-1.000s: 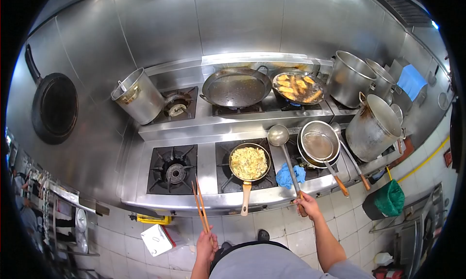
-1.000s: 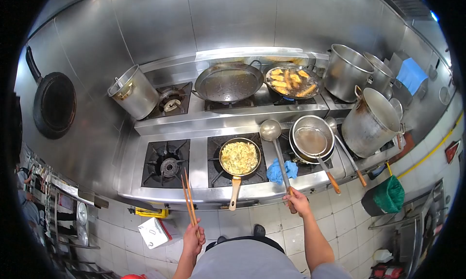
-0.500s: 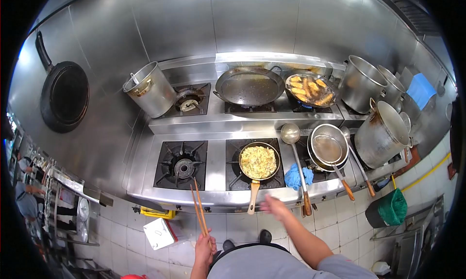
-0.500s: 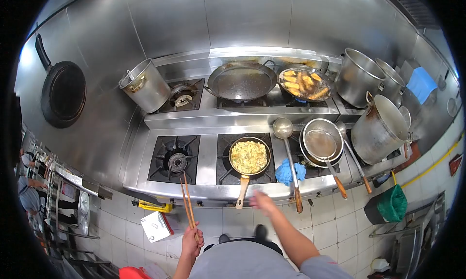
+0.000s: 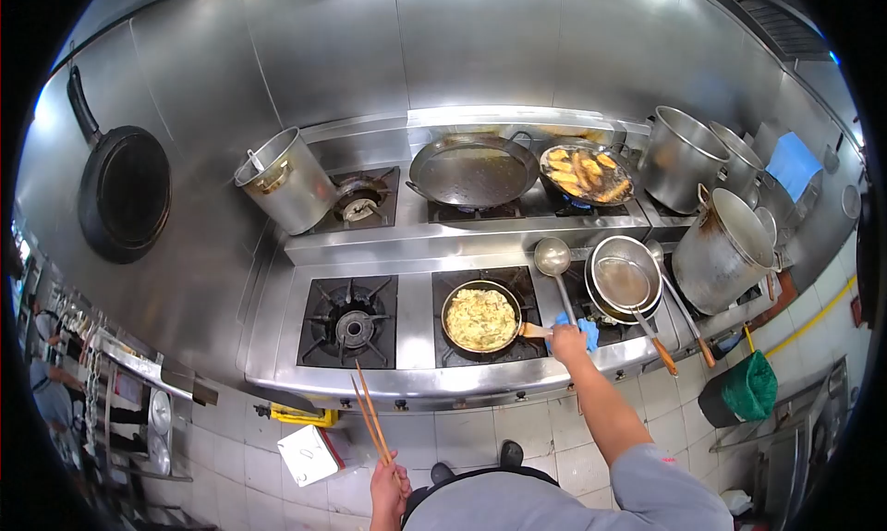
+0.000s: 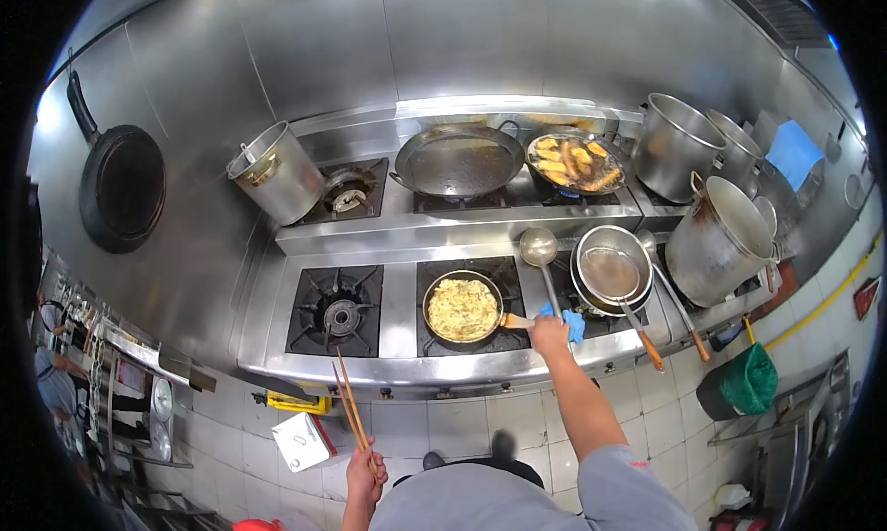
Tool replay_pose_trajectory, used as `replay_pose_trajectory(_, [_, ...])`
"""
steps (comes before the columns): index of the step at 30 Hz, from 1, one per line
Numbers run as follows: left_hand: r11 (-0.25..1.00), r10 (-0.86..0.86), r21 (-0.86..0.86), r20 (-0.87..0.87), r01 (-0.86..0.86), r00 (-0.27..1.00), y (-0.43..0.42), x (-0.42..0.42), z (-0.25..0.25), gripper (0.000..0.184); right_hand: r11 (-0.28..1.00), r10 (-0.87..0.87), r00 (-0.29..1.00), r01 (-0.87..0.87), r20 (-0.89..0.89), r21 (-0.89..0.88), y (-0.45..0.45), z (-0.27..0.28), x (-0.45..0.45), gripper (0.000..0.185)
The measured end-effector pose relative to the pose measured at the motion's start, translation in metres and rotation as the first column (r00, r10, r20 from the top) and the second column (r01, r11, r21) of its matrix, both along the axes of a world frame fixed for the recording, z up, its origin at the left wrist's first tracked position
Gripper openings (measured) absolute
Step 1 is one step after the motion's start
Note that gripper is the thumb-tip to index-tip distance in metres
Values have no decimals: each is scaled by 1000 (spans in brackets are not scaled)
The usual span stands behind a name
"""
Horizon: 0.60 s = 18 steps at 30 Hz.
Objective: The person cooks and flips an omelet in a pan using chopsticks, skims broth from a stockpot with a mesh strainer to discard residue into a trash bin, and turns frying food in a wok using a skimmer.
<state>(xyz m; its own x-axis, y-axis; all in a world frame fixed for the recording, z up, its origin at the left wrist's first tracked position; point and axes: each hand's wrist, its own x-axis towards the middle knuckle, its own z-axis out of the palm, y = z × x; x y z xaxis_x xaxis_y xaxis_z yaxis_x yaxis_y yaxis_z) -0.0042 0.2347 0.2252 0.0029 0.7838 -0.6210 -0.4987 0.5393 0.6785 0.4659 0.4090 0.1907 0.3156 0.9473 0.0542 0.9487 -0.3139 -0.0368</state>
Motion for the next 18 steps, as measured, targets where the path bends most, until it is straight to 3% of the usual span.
replay_pose_trajectory(3, [1000, 4, -8, -6, -5, 1000, -1, -5, 3, 28, 999, -32, 987, 25, -155, -46, -2, -1, -12, 34])
replay_pose_trajectory(6, [1000, 14, 17, 11, -14, 1000, -1, -6, -3, 27, 973, -169, 864, 68, -474, -223, -21, -12, -65, 42])
replay_pose_trajectory(7, [1000, 17, 15, 31, -17, 999, 0, -6, -4, 27, 984, -38, 825, -67, -564, -164, -26, -47, -80, 43])
replay_pose_trajectory(8, [1000, 21, 13, 48, -21, 999, 1, -6, -4, 27, 964, -240, 387, -10, -890, -265, -44, 7, -118, 40])
replay_pose_trajectory(9, [1000, 24, 16, 48, -25, 999, 1, -5, -3, 27, 928, -284, 289, -157, -914, -338, -41, -8, -123, 33])
replay_pose_trajectory(11, [999, -28, 15, 17, 28, 999, 5, -1, 4, 28, 952, -304, 260, 120, -916, -282, -38, -11, -126, 32])
replay_pose_trajectory(14, [997, -69, 21, 8, 69, 998, 5, 2, 1, 28, 971, -207, 291, 181, -934, -159, -32, -17, -134, 31])
replay_pose_trajectory(17, [993, -119, 10, -7, 119, 993, 6, 2, 3, 28, 966, -255, 169, 71, -952, -247, -38, -11, -133, 33])
replay_pose_trajectory(18, [992, -125, 14, -9, 125, 992, 8, 0, 4, 28, 968, -250, 255, 86, -934, -235, -34, -16, -116, 34])
